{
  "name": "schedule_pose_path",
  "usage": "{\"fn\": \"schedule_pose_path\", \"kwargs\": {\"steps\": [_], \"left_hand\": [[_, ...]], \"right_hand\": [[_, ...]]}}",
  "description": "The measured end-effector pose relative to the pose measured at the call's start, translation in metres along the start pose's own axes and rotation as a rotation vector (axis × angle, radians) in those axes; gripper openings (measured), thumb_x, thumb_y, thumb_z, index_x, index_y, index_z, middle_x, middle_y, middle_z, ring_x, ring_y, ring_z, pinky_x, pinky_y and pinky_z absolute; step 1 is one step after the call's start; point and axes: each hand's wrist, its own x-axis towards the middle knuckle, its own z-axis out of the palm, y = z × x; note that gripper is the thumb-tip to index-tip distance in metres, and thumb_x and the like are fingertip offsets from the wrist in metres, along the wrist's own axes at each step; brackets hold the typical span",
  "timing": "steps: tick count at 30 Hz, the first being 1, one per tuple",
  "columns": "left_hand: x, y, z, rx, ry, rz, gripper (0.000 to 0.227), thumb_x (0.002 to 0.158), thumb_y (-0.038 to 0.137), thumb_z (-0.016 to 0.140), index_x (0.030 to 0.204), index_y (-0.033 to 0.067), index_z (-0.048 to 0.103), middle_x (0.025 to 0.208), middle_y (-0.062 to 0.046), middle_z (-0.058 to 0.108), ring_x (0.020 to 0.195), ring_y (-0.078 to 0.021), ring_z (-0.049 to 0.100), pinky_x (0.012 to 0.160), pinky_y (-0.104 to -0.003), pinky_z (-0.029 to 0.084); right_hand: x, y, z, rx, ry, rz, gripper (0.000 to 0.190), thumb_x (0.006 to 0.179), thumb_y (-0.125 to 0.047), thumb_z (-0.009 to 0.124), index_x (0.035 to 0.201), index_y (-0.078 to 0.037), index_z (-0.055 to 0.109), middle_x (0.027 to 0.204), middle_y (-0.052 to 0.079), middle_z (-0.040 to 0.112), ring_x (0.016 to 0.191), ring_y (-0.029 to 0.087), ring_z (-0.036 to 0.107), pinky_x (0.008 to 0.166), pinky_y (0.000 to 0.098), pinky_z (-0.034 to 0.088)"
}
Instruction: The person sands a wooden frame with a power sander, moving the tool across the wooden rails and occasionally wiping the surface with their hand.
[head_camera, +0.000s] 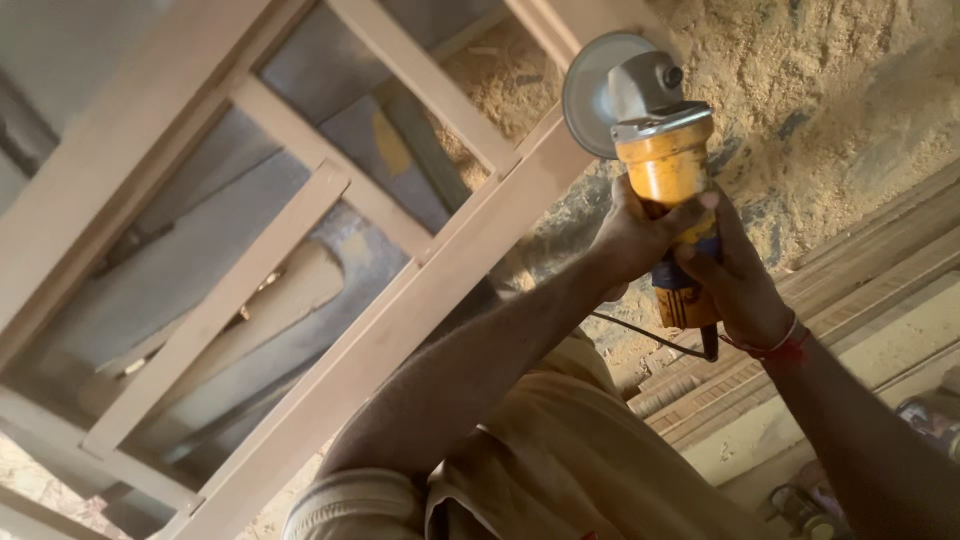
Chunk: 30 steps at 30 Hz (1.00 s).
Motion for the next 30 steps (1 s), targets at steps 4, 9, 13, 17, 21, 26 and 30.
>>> {"fn": "schedule_pose_path", "kwargs": {"steps": [4, 9, 13, 17, 21, 26, 30], "left_hand": [[0.026, 0.017, 0.01, 0.008, -0.018, 0.044, 0.093, 0.084, 0.049, 0.077, 0.138, -0.0058, 0.024, 0.093, -0.019, 0.066, 0.073, -0.0166, 0.067, 0.064, -0.03, 0.061], [0.043, 0.048, -0.007, -0.007, 0.125, 0.06, 0.092, 0.084, 0.05, 0.073, 0.142, 0.0003, 0.022, 0.101, -0.016, 0.064, 0.075, -0.0192, 0.066, 0.064, -0.035, 0.062], [0.066, 0.088, -0.044, -0.005, 0.219, 0.131, 0.086, 0.085, 0.05, 0.073, 0.14, -0.0012, 0.031, 0.11, -0.019, 0.066, 0.087, -0.0249, 0.074, 0.075, -0.037, 0.067], [0.099, 0.133, -0.091, -0.11, 0.258, 0.229, 0.079, 0.084, 0.044, 0.074, 0.136, -0.0004, 0.035, 0.115, -0.023, 0.066, 0.093, -0.0281, 0.073, 0.078, -0.04, 0.065], [0.135, 0.189, -0.136, -0.063, 0.291, 0.376, 0.076, 0.083, 0.046, 0.072, 0.13, -0.0103, 0.052, 0.114, -0.029, 0.071, 0.09, -0.0314, 0.076, 0.075, -0.042, 0.069], [0.112, 0.221, -0.156, -0.01, 0.485, 0.25, 0.091, 0.079, 0.052, 0.071, 0.14, -0.0041, 0.032, 0.119, -0.025, 0.063, 0.096, -0.0281, 0.074, 0.076, -0.041, 0.068], [0.066, 0.193, -0.172, -0.093, 0.541, 0.328, 0.091, 0.08, 0.049, 0.074, 0.139, -0.0047, 0.031, 0.118, -0.023, 0.062, 0.097, -0.0273, 0.072, 0.076, -0.041, 0.066]], "right_hand": [[0.027, -0.02, -0.011, 0.111, 0.018, 0.011, 0.072, 0.103, -0.016, 0.055, 0.166, -0.013, 0.02, 0.149, 0.008, 0.049, 0.137, 0.021, 0.051, 0.11, 0.0393, 0.048], [0.072, -0.041, -0.011, 0.1, -0.04, 0.066, 0.076, 0.101, -0.014, 0.054, 0.166, -0.016, 0.015, 0.152, 0.01, 0.046, 0.14, 0.021, 0.048, 0.112, 0.0393, 0.046], [0.13, -0.057, 0.0, -0.038, -0.099, 0.003, 0.083, 0.1, -0.017, 0.056, 0.166, -0.017, 0.007, 0.156, 0.013, 0.041, 0.142, 0.024, 0.047, 0.111, 0.0406, 0.048], [0.206, -0.081, 0.018, -0.078, -0.184, -0.031, 0.085, 0.1, -0.021, 0.059, 0.168, -0.016, 0.008, 0.152, 0.017, 0.045, 0.138, 0.027, 0.053, 0.106, 0.0406, 0.055], [0.277, -0.099, 0.039, -0.103, -0.114, 0.064, 0.086, 0.097, -0.023, 0.059, 0.165, -0.017, 0.007, 0.138, 0.017, 0.054, 0.116, 0.024, 0.064, 0.087, 0.0356, 0.062], [0.307, -0.108, 0.064, 0.039, -0.254, -0.098, 0.078, 0.104, -0.02, 0.063, 0.168, -0.01, 0.019, 0.136, 0.016, 0.057, 0.113, 0.021, 0.067, 0.088, 0.0323, 0.063], [0.283, -0.109, 0.099, -0.033, -0.286, -0.086, 0.079, 0.098, -0.021, 0.062, 0.163, -0.016, 0.018, 0.134, 0.01, 0.057, 0.11, 0.02, 0.066, 0.083, 0.0334, 0.062]]}}
